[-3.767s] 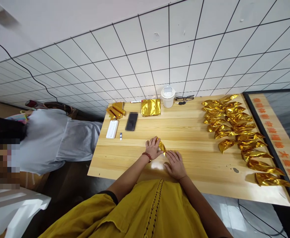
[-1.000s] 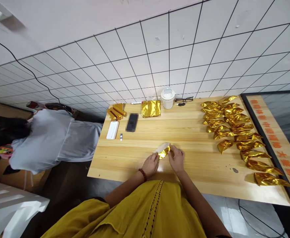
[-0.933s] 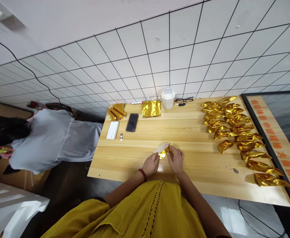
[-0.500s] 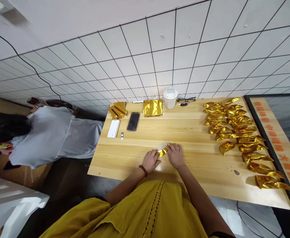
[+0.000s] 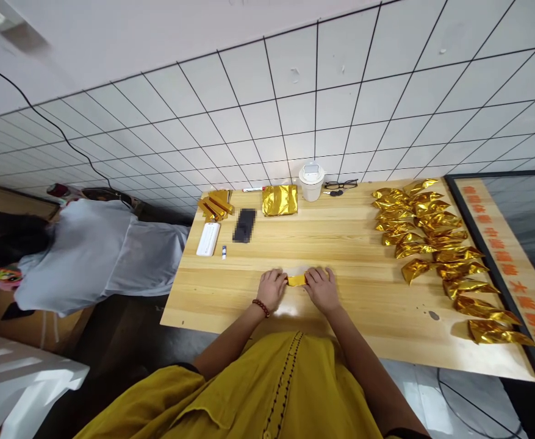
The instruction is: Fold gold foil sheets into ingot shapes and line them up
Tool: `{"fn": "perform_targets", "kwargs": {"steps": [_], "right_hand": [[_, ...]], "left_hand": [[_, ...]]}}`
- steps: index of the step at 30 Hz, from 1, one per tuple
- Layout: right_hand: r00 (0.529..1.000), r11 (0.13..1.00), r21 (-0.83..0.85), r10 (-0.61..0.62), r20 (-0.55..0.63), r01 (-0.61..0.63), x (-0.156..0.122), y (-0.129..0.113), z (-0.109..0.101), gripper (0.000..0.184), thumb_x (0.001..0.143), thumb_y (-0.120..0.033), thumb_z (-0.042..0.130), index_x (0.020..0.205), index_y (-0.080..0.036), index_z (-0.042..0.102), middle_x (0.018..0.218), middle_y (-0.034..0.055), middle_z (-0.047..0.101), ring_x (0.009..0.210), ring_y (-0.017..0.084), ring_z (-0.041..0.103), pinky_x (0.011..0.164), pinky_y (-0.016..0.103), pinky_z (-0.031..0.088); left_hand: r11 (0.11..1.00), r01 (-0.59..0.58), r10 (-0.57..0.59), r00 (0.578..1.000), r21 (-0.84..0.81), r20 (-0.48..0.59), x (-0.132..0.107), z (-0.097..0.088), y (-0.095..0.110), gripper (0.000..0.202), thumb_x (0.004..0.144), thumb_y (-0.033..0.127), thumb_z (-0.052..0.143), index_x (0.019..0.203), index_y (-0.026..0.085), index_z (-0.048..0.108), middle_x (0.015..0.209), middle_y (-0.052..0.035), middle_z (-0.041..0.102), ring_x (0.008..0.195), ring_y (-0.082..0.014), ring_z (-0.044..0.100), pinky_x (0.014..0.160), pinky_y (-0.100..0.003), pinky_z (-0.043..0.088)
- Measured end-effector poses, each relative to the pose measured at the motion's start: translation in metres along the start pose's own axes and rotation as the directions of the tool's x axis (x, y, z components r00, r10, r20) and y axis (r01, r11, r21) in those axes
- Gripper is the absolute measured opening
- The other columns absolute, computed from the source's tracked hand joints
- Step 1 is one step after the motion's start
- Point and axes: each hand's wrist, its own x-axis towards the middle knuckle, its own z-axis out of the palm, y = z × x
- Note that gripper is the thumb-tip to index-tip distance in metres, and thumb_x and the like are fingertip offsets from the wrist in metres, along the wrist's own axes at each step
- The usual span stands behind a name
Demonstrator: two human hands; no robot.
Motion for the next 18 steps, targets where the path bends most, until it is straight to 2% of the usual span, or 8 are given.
{"fn": "perform_targets", "kwargs": {"steps": [5, 8, 11, 15, 18], "right_hand": [[0.997, 0.998, 0.056, 0.037, -0.068, -0.033, -0.001, 0.003, 0.002, 0.026, 0.099, -0.028, 0.051, 0.115, -0.025, 0.07, 0.116, 0.0065, 0.073, 0.114, 0.026, 0.057, 0.111, 0.048, 0.023], [0.996, 0.995, 0.094, 0.037, -0.076, -0.03, -0.003, 0.006, 0.003, 0.026, 0.098, -0.025, 0.052, 0.115, -0.026, 0.071, 0.114, 0.006, 0.073, 0.112, 0.025, 0.058, 0.11, 0.046, 0.025], [0.997, 0.994, 0.113, 0.006, -0.078, 0.003, -0.006, 0.01, 0.005, 0.031, 0.096, -0.017, 0.049, 0.116, -0.026, 0.07, 0.116, 0.0057, 0.072, 0.113, 0.023, 0.057, 0.108, 0.042, 0.028], [0.995, 0.994, 0.105, 0.033, -0.098, -0.022, -0.011, 0.015, 0.01, 0.03, 0.097, -0.02, 0.05, 0.118, -0.024, 0.07, 0.117, 0.0077, 0.071, 0.111, 0.024, 0.057, 0.1, 0.04, 0.033], [0.991, 0.993, 0.109, 0.067, -0.113, -0.054, -0.014, 0.02, 0.011, 0.025, 0.098, -0.024, 0.052, 0.114, -0.024, 0.071, 0.112, 0.0083, 0.072, 0.105, 0.024, 0.058, 0.096, 0.039, 0.036]], "left_hand": [[0.993, -0.088, 0.087, 0.996, -0.08, -0.025, -0.006, 0.001, -0.005, 0.037, 0.09, 0.042, 0.064, 0.117, 0.017, 0.067, 0.117, -0.0134, 0.062, 0.113, -0.0298, 0.054, 0.1, -0.049, 0.045], [0.99, -0.072, 0.065, 0.996, -0.12, -0.06, -0.01, 0.005, -0.007, 0.026, 0.094, 0.027, 0.058, 0.116, 0.019, 0.067, 0.113, -0.0114, 0.064, 0.109, -0.0266, 0.056, 0.098, -0.047, 0.046], [0.986, -0.076, 0.062, 0.994, -0.148, -0.093, -0.012, 0.009, -0.008, 0.027, 0.095, 0.014, 0.05, 0.113, 0.019, 0.069, 0.109, -0.0099, 0.066, 0.105, -0.0244, 0.057, 0.094, -0.044, 0.047], [0.984, -0.109, 0.094, 0.989, -0.144, -0.111, -0.011, 0.013, -0.011, 0.028, 0.095, 0.011, 0.048, 0.112, 0.018, 0.069, 0.108, -0.0096, 0.068, 0.104, -0.024, 0.058, 0.092, -0.043, 0.048], [0.984, -0.111, 0.096, 0.989, -0.138, -0.111, -0.012, 0.013, -0.013, 0.026, 0.096, 0.015, 0.048, 0.112, 0.019, 0.068, 0.108, -0.0088, 0.068, 0.103, -0.0233, 0.058, 0.092, -0.042, 0.049]]}}
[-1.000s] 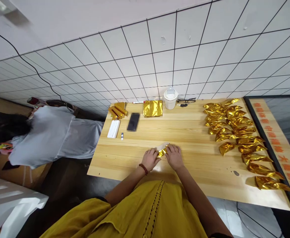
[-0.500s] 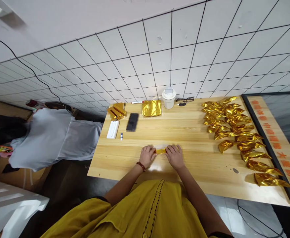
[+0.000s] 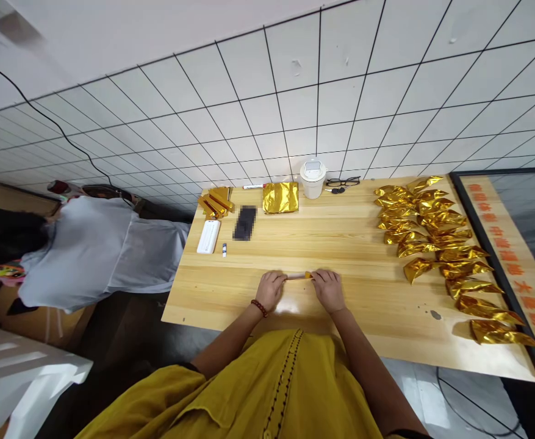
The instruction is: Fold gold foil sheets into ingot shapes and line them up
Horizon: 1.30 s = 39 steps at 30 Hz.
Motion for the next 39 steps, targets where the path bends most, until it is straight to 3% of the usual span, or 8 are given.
{"fn": "perform_targets", "kwargs": {"steps": [6, 16, 20, 24, 31, 36, 39], "right_hand": [[0.999, 1.0, -0.021, 0.019, 0.027, -0.018, 0.001, 0.003, -0.004, 0.018, 0.097, -0.023, 0.055, 0.101, -0.023, 0.072, 0.101, 0.0064, 0.071, 0.098, 0.022, 0.057, 0.092, 0.037, 0.036], [0.996, 0.999, -0.006, -0.031, 0.088, 0.032, 0.001, -0.006, -0.014, 0.021, 0.097, -0.023, 0.053, 0.106, -0.024, 0.072, 0.107, 0.0068, 0.067, 0.099, 0.023, 0.054, 0.093, 0.038, 0.034], [0.99, 0.999, 0.042, -0.038, 0.137, 0.033, 0.002, -0.011, -0.016, 0.021, 0.098, -0.027, 0.052, 0.098, -0.025, 0.073, 0.105, 0.0061, 0.067, 0.102, 0.023, 0.055, 0.096, 0.038, 0.033], [0.982, 1.0, 0.027, -0.005, 0.19, -0.001, 0.007, -0.011, -0.011, 0.025, 0.099, -0.028, 0.048, 0.096, -0.024, 0.072, 0.097, 0.0062, 0.07, 0.096, 0.023, 0.057, 0.094, 0.038, 0.033], [0.972, 0.996, -0.014, 0.09, 0.218, -0.089, 0.019, -0.015, -0.009, 0.019, 0.095, -0.025, 0.054, 0.108, -0.022, 0.068, 0.108, 0.0073, 0.074, 0.097, 0.024, 0.062, 0.094, 0.039, 0.031], [0.972, 0.981, -0.064, 0.193, 0.136, -0.186, 0.015, -0.018, -0.005, 0.02, 0.094, -0.029, 0.055, 0.109, -0.021, 0.066, 0.107, 0.0098, 0.073, 0.095, 0.026, 0.062, 0.091, 0.04, 0.031], [0.969, 0.975, 0.007, 0.22, 0.117, -0.222, 0.012, -0.009, -0.004, 0.016, 0.094, -0.033, 0.056, 0.096, -0.022, 0.067, 0.099, 0.0074, 0.073, 0.092, 0.024, 0.063, 0.089, 0.039, 0.032]], "left_hand": [[1.0, -0.015, 0.015, 1.0, 0.022, -0.003, -0.002, -0.001, -0.003, 0.023, 0.097, 0.019, 0.048, 0.103, 0.02, 0.07, 0.096, -0.0072, 0.067, 0.096, -0.0216, 0.059, 0.089, -0.039, 0.049], [0.999, -0.016, 0.015, 0.999, 0.028, 0.048, -0.004, -0.006, 0.0, 0.029, 0.096, 0.017, 0.043, 0.103, 0.02, 0.071, 0.094, -0.0083, 0.067, 0.093, -0.0216, 0.059, 0.091, -0.041, 0.049], [1.0, 0.014, -0.014, 0.997, -0.002, 0.073, -0.005, -0.008, 0.001, 0.027, 0.096, 0.021, 0.046, 0.104, 0.02, 0.072, 0.095, -0.0083, 0.067, 0.095, -0.0222, 0.059, 0.091, -0.042, 0.049], [0.998, 0.039, -0.036, 0.995, -0.042, 0.091, -0.004, -0.01, 0.001, 0.026, 0.098, 0.028, 0.048, 0.104, 0.019, 0.071, 0.097, -0.0086, 0.068, 0.096, -0.0225, 0.06, 0.093, -0.043, 0.048], [0.982, 0.185, -0.17, 0.961, -0.046, 0.219, 0.014, -0.017, 0.005, 0.026, 0.093, 0.019, 0.058, 0.119, 0.016, 0.064, 0.113, -0.0093, 0.072, 0.101, -0.0228, 0.064, 0.102, -0.045, 0.043], [0.969, 0.248, -0.244, 0.946, 0.009, 0.213, 0.024, -0.016, 0.002, 0.026, 0.088, 0.023, 0.066, 0.113, 0.017, 0.065, 0.112, -0.0114, 0.071, 0.102, -0.0275, 0.064, 0.101, -0.051, 0.044], [0.98, 0.197, -0.196, 0.965, 0.013, 0.172, 0.021, -0.016, -0.001, 0.026, 0.088, 0.021, 0.066, 0.114, 0.018, 0.066, 0.116, -0.0108, 0.069, 0.11, -0.0277, 0.062, 0.1, -0.048, 0.047]]}}
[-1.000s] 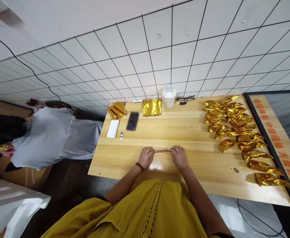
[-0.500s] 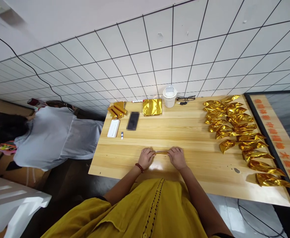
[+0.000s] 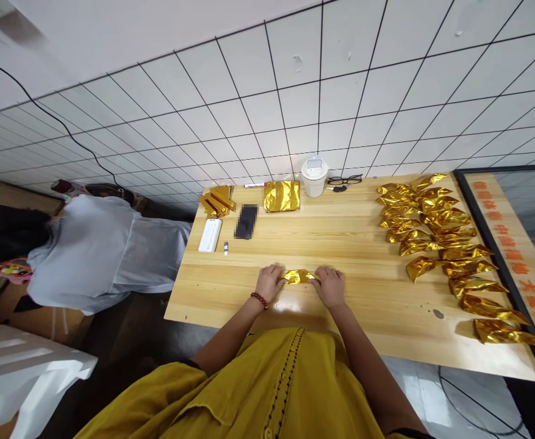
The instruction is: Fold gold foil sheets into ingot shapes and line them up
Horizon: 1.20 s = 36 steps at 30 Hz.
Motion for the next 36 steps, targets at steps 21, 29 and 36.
{"fn": "perform_targets", "kwargs": {"steps": [21, 29, 36], "right_hand": [[0.98, 0.98, 0.024, -0.199, 0.003, 0.198, -0.006, 0.018, -0.004, 0.025, 0.098, -0.033, 0.053, 0.111, -0.024, 0.073, 0.11, 0.008, 0.071, 0.103, 0.023, 0.061, 0.091, 0.036, 0.038], [0.973, 0.966, 0.113, -0.232, -0.01, 0.231, -0.009, 0.011, -0.007, 0.028, 0.095, -0.035, 0.058, 0.118, -0.027, 0.072, 0.116, 0.0079, 0.071, 0.108, 0.024, 0.064, 0.092, 0.039, 0.043], [0.991, 0.841, 0.531, -0.134, 0.017, 0.104, 0.004, 0.002, -0.023, 0.035, 0.098, -0.045, 0.052, 0.078, -0.023, 0.072, 0.075, 0.0044, 0.072, 0.07, 0.02, 0.066, 0.069, 0.033, 0.051]], "left_hand": [[0.98, -0.184, 0.188, 0.981, 0.081, -0.053, -0.009, 0.01, -0.001, 0.022, 0.095, 0.028, 0.057, 0.113, 0.021, 0.068, 0.117, -0.0091, 0.065, 0.111, -0.0246, 0.057, 0.096, -0.045, 0.049], [0.979, -0.166, 0.156, 0.984, -0.122, -0.086, -0.006, 0.003, -0.001, 0.024, 0.097, 0.025, 0.049, 0.1, 0.018, 0.072, 0.108, -0.01, 0.07, 0.106, -0.025, 0.061, 0.098, -0.047, 0.048], [0.798, 0.15, -0.145, 0.988, -0.584, 0.056, -0.001, 0.003, 0.005, 0.027, 0.093, 0.037, 0.057, 0.089, 0.016, 0.073, 0.088, -0.0069, 0.074, 0.083, -0.0196, 0.066, 0.08, -0.034, 0.054]]}}
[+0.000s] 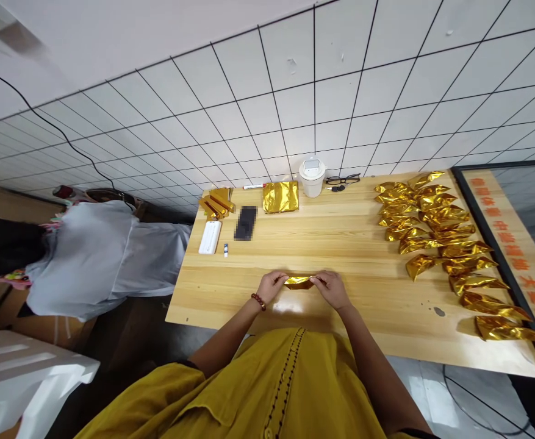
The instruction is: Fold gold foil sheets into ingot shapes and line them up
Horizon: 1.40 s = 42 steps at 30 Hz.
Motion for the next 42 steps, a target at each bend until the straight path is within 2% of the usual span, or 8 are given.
{"fn": "perform_targets", "kwargs": {"steps": [4, 7, 10, 17, 23, 29, 34, 42], "right_hand": [[0.999, 0.999, 0.031, 0.039, -0.005, -0.039, 0.0, 0.001, 0.0, 0.035, 0.096, -0.046, 0.053, 0.078, -0.022, 0.072, 0.076, 0.006, 0.073, 0.071, 0.021, 0.067, 0.069, 0.034, 0.053], [0.996, 0.989, 0.129, 0.082, -0.02, -0.078, -0.003, 0.004, 0.002, 0.03, 0.089, -0.046, 0.061, 0.103, -0.021, 0.072, 0.096, 0.0087, 0.076, 0.083, 0.024, 0.071, 0.077, 0.037, 0.058], [0.99, 0.968, 0.209, 0.139, 0.017, -0.139, -0.005, 0.006, 0.001, 0.044, 0.082, -0.044, 0.068, 0.121, -0.022, 0.067, 0.106, 0.0096, 0.075, 0.091, 0.026, 0.072, 0.085, 0.042, 0.058], [0.969, 0.867, 0.434, 0.228, 0.092, -0.245, -0.007, 0.008, -0.007, 0.066, 0.074, -0.043, 0.078, 0.135, -0.024, 0.059, 0.111, 0.0079, 0.072, 0.103, 0.025, 0.068, 0.099, 0.044, 0.052], [0.908, 0.733, 0.586, 0.419, 0.01, -0.345, -0.004, 0.018, 0.003, 0.055, 0.068, -0.053, 0.081, 0.111, -0.022, 0.068, 0.083, 0.0028, 0.07, 0.085, 0.022, 0.068, 0.09, 0.043, 0.055], [0.914, 0.75, 0.586, 0.403, -0.037, -0.307, -0.003, 0.017, 0.01, 0.043, 0.064, -0.051, 0.083, 0.092, -0.022, 0.067, 0.08, 0.0027, 0.07, 0.076, 0.019, 0.065, 0.08, 0.038, 0.055], [0.911, 0.767, 0.551, 0.412, -0.029, -0.329, -0.004, 0.015, 0.014, 0.046, 0.065, -0.042, 0.081, 0.103, -0.022, 0.067, 0.081, 0.0021, 0.071, 0.073, 0.019, 0.065, 0.075, 0.035, 0.054], [0.878, 0.774, 0.477, 0.479, -0.009, -0.417, 0.002, 0.01, 0.011, 0.028, 0.064, -0.046, 0.076, 0.077, -0.022, 0.073, 0.075, 0.0027, 0.072, 0.071, 0.02, 0.065, 0.074, 0.036, 0.053]], "left_hand": [[0.964, 0.185, -0.186, 0.982, -0.194, 0.009, 0.007, 0.006, -0.001, 0.03, 0.083, 0.044, 0.069, 0.08, 0.014, 0.072, 0.08, -0.0049, 0.072, 0.074, -0.0166, 0.064, 0.071, -0.03, 0.053], [0.925, 0.271, -0.269, 0.962, -0.267, 0.042, 0.012, 0.004, -0.001, 0.037, 0.073, 0.052, 0.076, 0.072, 0.015, 0.07, 0.068, -0.0017, 0.068, 0.062, -0.0127, 0.058, 0.061, -0.026, 0.049], [0.879, 0.337, -0.333, 0.94, -0.336, 0.071, 0.013, 0.0, 0.001, 0.043, 0.068, 0.057, 0.078, 0.071, 0.015, 0.069, 0.063, 0.0001, 0.064, 0.056, -0.0101, 0.053, 0.057, -0.025, 0.045], [0.767, 0.455, -0.423, 0.889, -0.452, 0.177, 0.011, -0.003, 0.004, 0.045, 0.067, 0.057, 0.08, 0.074, 0.015, 0.066, 0.057, 0.0009, 0.061, 0.052, -0.01, 0.056, 0.057, -0.024, 0.045], [0.712, 0.507, -0.445, 0.861, -0.485, 0.246, 0.007, 0.004, 0.007, 0.054, 0.064, 0.061, 0.082, 0.087, 0.013, 0.068, 0.062, -0.0011, 0.065, 0.05, -0.0089, 0.057, 0.053, -0.022, 0.042], [0.652, 0.536, -0.441, 0.843, -0.535, 0.307, 0.001, 0.007, 0.011, 0.06, 0.063, 0.062, 0.083, 0.094, 0.012, 0.069, 0.066, -0.0014, 0.066, 0.05, -0.0088, 0.057, 0.053, -0.022, 0.043], [0.631, 0.529, -0.442, 0.846, -0.568, 0.297, -0.001, 0.009, 0.014, 0.062, 0.067, 0.068, 0.076, 0.098, 0.014, 0.072, 0.066, -0.0013, 0.066, 0.051, -0.0089, 0.056, 0.056, -0.024, 0.044], [0.699, 0.49, -0.43, 0.87, -0.521, 0.241, -0.002, 0.008, 0.011, 0.047, 0.049, 0.041, 0.094, 0.086, 0.017, 0.077, 0.081, -0.0049, 0.073, 0.064, -0.0133, 0.059, 0.06, -0.026, 0.044]]}}
